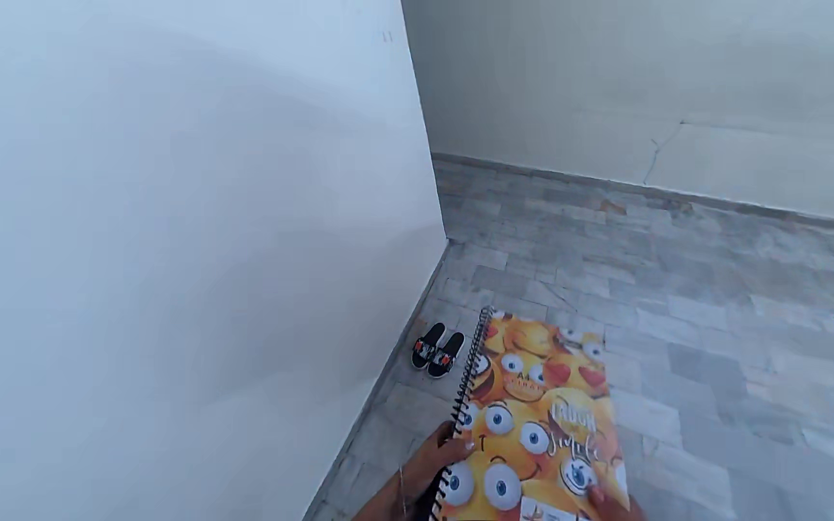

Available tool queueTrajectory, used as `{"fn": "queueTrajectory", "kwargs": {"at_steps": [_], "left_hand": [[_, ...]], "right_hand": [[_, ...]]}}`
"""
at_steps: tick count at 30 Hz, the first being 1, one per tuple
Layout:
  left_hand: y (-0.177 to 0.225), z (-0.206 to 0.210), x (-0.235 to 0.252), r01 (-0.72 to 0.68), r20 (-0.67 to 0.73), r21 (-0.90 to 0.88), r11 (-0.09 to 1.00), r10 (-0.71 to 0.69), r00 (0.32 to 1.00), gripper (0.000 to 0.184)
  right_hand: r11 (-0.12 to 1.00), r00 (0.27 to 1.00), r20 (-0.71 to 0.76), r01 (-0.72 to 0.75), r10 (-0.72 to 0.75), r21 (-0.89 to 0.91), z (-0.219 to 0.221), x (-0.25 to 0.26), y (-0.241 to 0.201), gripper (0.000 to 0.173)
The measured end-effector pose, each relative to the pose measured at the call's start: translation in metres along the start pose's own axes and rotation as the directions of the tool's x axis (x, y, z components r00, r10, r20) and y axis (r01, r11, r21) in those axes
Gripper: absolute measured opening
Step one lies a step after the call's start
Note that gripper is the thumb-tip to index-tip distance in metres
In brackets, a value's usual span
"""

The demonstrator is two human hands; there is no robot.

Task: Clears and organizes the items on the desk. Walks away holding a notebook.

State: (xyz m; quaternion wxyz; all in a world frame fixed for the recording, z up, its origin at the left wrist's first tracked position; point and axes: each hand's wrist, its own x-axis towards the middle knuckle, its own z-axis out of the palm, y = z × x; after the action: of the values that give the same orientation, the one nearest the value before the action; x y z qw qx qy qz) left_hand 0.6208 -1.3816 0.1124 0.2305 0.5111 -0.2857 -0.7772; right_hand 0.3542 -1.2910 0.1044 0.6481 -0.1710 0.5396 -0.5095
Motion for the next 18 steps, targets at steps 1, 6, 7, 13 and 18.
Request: {"fn": "queueTrajectory", "kwargs": {"at_steps": [1,6,7,13,18], "left_hand": [[0.015,0.007,0.009,-0.064,-0.010,-0.026,0.998,0.064,0.998,0.044],[0.079,0.021,0.064,-0.229,-0.048,-0.119,0.966,0.225,0.973,0.047],[0.090,0.020,0.080,-0.228,-0.054,-0.124,0.966,0.223,0.973,0.046],[0.187,0.031,0.202,-0.071,0.046,-0.121,0.990,0.077,0.996,0.034],[0.262,0.092,0.320,0.124,0.267,0.075,0.989,-0.140,0.953,0.052]], "right_hand": [[0.999,0.999,0.035,0.036,-0.035,-0.019,0.000,0.018,-0.022,0.017],[0.989,0.977,0.187,0.122,-0.104,-0.087,0.003,0.110,-0.104,0.040],[0.989,0.974,0.198,0.130,-0.113,-0.073,0.005,0.127,-0.113,0.041],[0.974,0.972,0.095,0.221,-0.217,-0.040,0.004,0.221,-0.159,0.047],[0.910,0.931,-0.031,0.347,-0.363,-0.226,-0.006,0.236,-0.209,0.062]]}}
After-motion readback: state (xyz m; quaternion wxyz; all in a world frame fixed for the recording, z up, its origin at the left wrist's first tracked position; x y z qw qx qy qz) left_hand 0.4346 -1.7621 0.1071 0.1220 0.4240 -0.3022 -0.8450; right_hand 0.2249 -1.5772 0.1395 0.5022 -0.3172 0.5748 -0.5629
